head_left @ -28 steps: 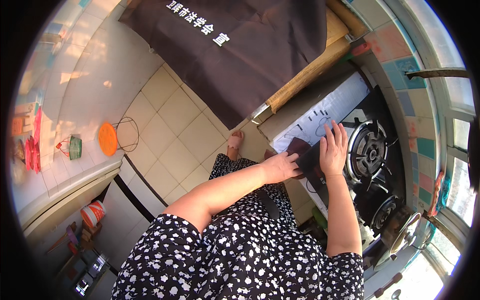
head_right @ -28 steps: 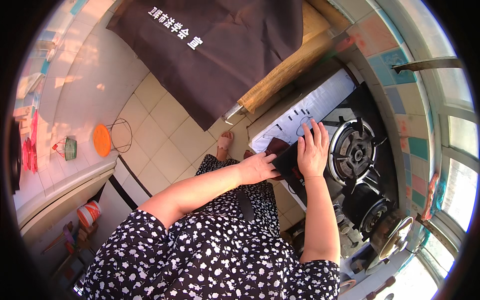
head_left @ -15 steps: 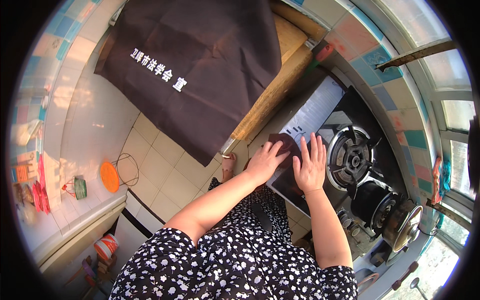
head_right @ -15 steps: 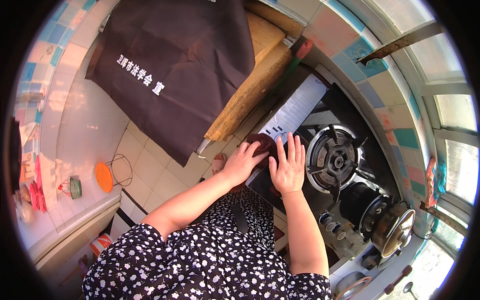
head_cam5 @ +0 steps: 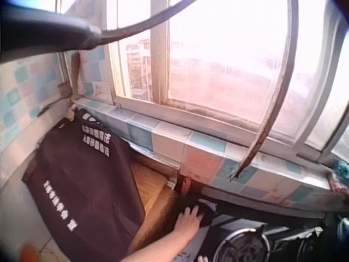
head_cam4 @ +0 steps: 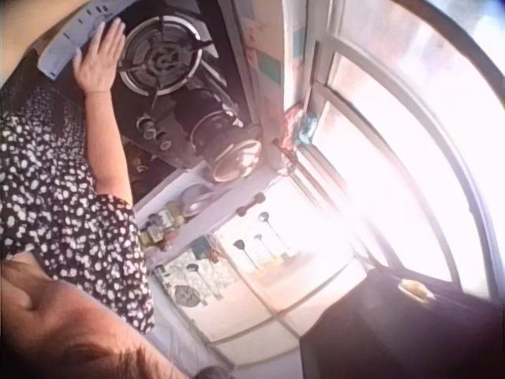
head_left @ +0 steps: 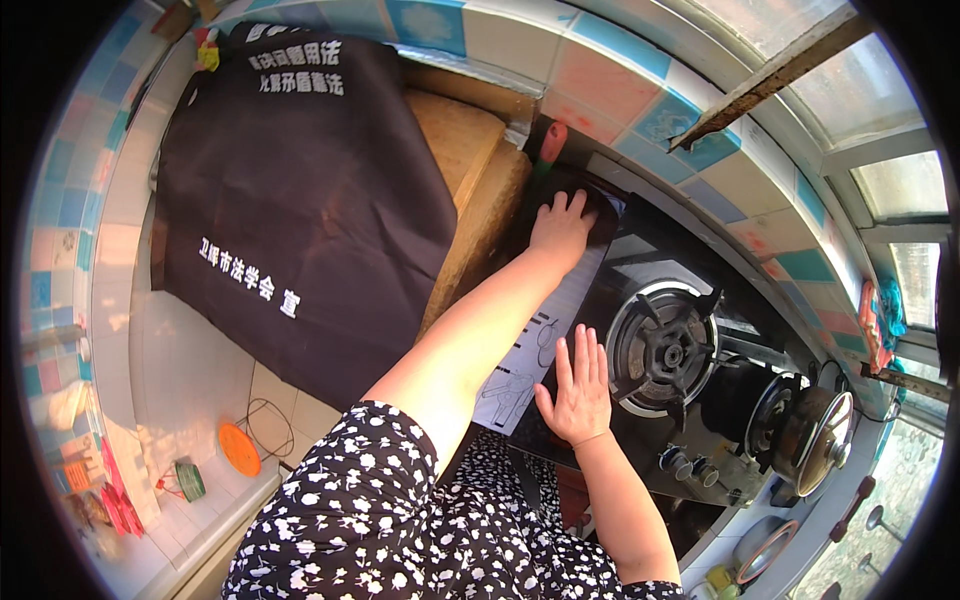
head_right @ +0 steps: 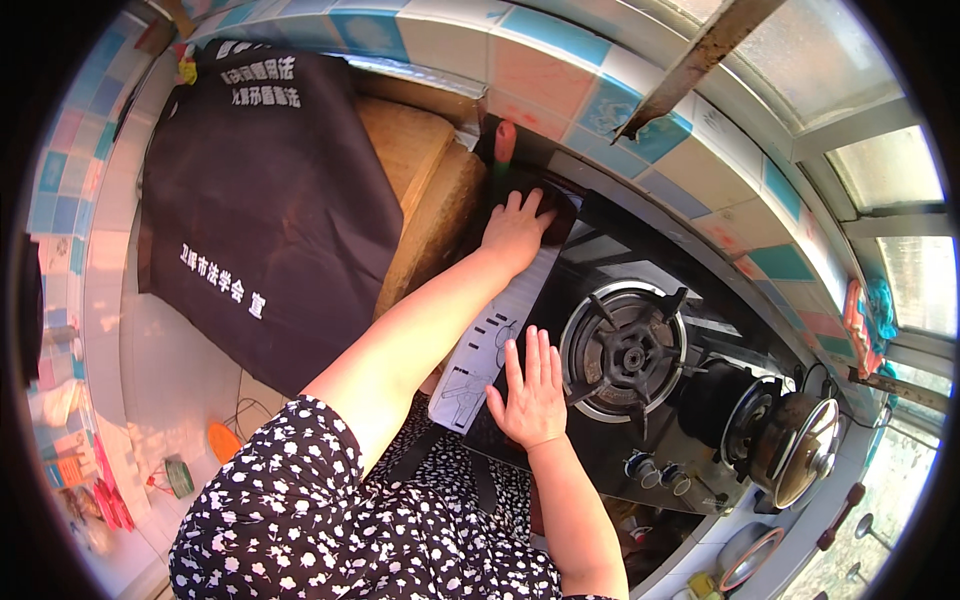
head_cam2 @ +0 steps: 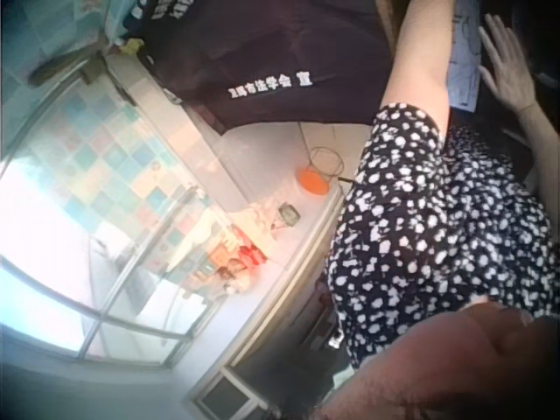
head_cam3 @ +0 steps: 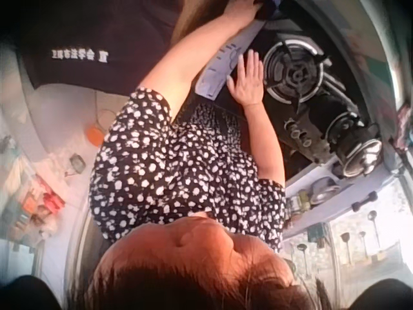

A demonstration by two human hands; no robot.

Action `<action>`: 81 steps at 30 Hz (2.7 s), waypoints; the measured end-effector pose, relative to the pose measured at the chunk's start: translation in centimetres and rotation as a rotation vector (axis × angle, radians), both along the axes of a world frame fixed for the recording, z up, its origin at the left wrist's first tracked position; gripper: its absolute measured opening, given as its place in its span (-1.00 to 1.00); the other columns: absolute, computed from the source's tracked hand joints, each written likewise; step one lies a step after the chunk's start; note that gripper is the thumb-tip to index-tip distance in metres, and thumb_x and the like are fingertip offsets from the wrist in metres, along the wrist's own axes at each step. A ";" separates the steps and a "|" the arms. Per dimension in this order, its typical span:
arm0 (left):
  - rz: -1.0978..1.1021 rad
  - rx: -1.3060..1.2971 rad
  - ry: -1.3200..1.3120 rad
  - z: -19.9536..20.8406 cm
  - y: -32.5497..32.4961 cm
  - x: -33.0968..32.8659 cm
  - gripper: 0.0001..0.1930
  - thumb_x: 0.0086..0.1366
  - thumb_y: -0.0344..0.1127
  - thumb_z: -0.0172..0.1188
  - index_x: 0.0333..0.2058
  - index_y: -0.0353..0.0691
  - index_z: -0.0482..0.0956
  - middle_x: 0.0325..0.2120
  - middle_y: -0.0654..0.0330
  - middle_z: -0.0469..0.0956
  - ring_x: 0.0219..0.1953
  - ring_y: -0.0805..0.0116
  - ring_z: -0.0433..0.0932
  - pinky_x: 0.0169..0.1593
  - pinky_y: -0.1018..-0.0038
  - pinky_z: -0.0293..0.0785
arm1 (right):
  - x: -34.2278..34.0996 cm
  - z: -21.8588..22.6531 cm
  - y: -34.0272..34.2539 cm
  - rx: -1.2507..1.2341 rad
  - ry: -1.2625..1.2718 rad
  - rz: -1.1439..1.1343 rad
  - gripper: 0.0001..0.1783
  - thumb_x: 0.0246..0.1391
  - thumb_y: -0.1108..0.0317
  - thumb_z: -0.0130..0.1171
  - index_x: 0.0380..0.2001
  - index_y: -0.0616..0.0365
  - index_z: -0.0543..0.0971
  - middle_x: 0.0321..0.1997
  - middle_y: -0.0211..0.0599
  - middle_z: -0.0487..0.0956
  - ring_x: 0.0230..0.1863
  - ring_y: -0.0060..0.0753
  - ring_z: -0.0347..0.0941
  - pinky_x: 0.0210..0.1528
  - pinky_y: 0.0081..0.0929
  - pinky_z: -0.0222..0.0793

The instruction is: The person cleans the kitchen sink, stove, and countertops using a cloth and sponge. They wipe the surfaces thoroughly, moving items like bottles and pots aside to reach the areas underneath. The person then walks to a bedroom, picks up a bowl from a table, and returns to the living room.

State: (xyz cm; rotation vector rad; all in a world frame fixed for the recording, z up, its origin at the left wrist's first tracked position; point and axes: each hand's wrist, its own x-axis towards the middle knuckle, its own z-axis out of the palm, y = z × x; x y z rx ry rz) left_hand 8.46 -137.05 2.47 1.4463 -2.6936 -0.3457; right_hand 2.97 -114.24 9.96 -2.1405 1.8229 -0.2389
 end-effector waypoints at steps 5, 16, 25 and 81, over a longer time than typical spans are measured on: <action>0.066 -0.082 -0.091 -1.4 -3.6 -4.4 -0.48 0.20 -0.27 0.01 0.18 0.12 0.38 0.22 0.18 0.18 0.11 0.10 0.24 -0.03 0.20 0.35 | -0.2 0.1 -0.1 0.028 -0.001 -0.022 -0.24 -0.01 -0.01 0.17 0.23 0.10 0.31 0.40 0.14 0.07 0.44 0.09 -0.06 0.42 -0.08 -0.17; -0.020 0.138 -0.001 -0.1 -6.2 -4.1 -0.47 0.17 -0.33 0.00 0.17 0.15 0.40 0.25 0.09 0.10 0.26 -0.07 0.12 0.13 0.10 0.37 | -0.3 -0.1 0.0 0.018 -0.011 -0.044 -0.20 -0.01 -0.02 0.15 0.25 0.14 0.26 0.41 0.06 0.08 0.44 -0.01 -0.05 0.44 -0.14 -0.20; -0.194 0.286 -0.044 0.9 2.0 3.4 -0.46 0.18 -0.41 -0.02 0.16 0.21 0.41 0.20 0.05 0.14 0.19 -0.10 0.21 0.17 0.20 0.38 | -0.1 0.3 0.0 -0.004 0.012 -0.051 -0.18 0.01 0.01 0.15 0.29 0.14 0.19 0.42 0.01 0.05 0.46 -0.03 -0.11 0.46 -0.14 -0.20; -0.686 0.304 -0.131 10.4 47.9 -21.5 -0.38 0.01 -0.26 0.28 0.07 -0.30 0.33 -0.04 -0.18 0.28 -0.19 -0.04 0.55 -0.11 0.17 0.54 | -15.9 5.2 47.5 -0.184 -0.369 -0.911 -0.58 0.03 0.49 0.17 0.02 0.17 0.49 0.13 -0.18 0.45 0.18 -0.10 0.33 0.19 -0.29 0.29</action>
